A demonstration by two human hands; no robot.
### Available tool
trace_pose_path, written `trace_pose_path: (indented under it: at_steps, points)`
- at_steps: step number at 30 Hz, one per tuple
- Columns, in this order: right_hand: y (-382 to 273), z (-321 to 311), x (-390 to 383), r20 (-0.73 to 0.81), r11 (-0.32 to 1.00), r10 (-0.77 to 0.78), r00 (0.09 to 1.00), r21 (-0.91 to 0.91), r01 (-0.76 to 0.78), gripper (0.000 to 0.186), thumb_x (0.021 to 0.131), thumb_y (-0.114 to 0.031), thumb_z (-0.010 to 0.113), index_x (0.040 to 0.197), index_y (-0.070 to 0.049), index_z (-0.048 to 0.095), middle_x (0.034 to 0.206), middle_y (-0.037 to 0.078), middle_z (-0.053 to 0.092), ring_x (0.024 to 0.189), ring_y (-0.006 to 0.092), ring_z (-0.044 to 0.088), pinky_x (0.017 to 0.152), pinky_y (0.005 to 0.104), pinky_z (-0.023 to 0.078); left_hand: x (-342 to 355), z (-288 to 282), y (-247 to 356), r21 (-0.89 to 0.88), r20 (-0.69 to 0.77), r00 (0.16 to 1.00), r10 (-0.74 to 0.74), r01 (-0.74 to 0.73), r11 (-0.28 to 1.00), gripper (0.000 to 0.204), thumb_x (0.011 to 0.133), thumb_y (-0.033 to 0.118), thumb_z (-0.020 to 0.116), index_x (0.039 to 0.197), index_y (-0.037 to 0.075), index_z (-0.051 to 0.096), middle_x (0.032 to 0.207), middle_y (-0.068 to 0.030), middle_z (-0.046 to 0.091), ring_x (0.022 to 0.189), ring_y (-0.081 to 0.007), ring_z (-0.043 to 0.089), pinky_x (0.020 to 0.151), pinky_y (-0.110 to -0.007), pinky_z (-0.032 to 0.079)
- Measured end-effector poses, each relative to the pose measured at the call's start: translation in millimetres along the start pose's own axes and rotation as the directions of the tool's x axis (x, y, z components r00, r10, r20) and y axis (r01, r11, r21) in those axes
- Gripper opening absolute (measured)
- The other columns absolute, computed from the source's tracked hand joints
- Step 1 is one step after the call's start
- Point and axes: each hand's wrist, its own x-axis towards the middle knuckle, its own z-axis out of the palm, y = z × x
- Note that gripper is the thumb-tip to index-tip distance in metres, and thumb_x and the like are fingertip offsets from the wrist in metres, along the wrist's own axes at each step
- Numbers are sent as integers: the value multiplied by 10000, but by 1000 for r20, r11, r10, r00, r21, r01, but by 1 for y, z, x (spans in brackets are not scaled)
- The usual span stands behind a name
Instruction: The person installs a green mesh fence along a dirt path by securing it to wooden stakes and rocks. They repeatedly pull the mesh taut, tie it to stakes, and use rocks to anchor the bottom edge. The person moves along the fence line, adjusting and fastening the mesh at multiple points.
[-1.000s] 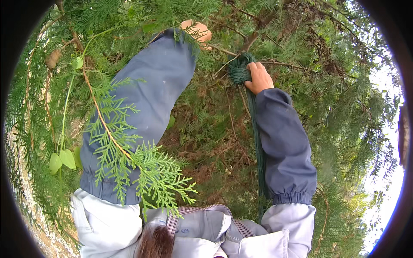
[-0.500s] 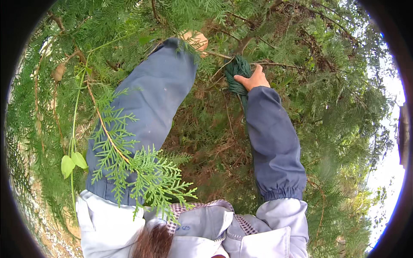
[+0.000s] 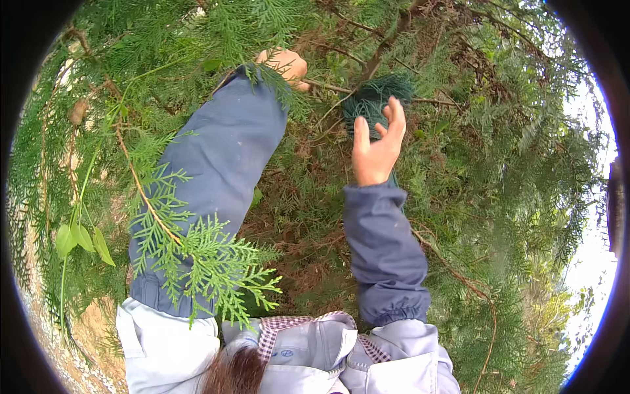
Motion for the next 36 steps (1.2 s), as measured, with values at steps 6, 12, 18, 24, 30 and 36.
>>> trace_pose_path:
  at_steps: [6,12,18,24,30,36]
  points:
    - [46,49,-48,138,569,719,681,447,-691,459,846,-106,635,1232,15,419,1180,92,495,934,153,546,736,281,494,-1,-3,6,58,17,996,-93,91,994,488,770,530,620,781,44,655,688,-136,623,704,-321,637,649,-440,509]
    - [107,104,10,-134,736,639,758,395,-550,503,745,-264,773,1085,57,588,1036,107,645,931,220,591,854,338,441,3,-3,14,46,77,989,-128,124,991,494,794,554,592,838,68,672,788,-129,658,772,-310,651,681,-445,511]
    - [66,40,3,288,498,762,579,310,-810,344,783,-333,623,955,-36,606,870,50,618,710,163,578,545,344,485,-1,-6,7,31,136,986,-93,89,995,508,799,568,572,818,70,668,742,-118,650,748,-302,641,659,-423,503]
    - [51,8,-19,345,362,753,561,494,-790,258,839,-270,610,1019,-85,596,958,24,628,823,152,586,691,327,457,-2,-1,8,135,135,982,-131,113,984,482,786,576,563,808,109,677,727,-89,639,726,-275,632,648,-409,500]
    - [68,64,-23,-126,531,637,761,787,-314,324,817,-143,655,1124,-74,579,1081,3,598,985,149,545,862,349,420,-4,5,9,68,149,975,-163,155,986,463,786,558,567,847,115,688,782,-101,655,767,-276,642,668,-408,508]
    - [67,73,-7,76,728,535,842,465,-504,365,791,-168,723,1067,15,569,1002,50,609,927,189,563,839,318,438,-3,6,10,91,122,977,-173,162,983,455,787,546,580,790,105,692,757,-89,662,766,-272,650,677,-411,514]
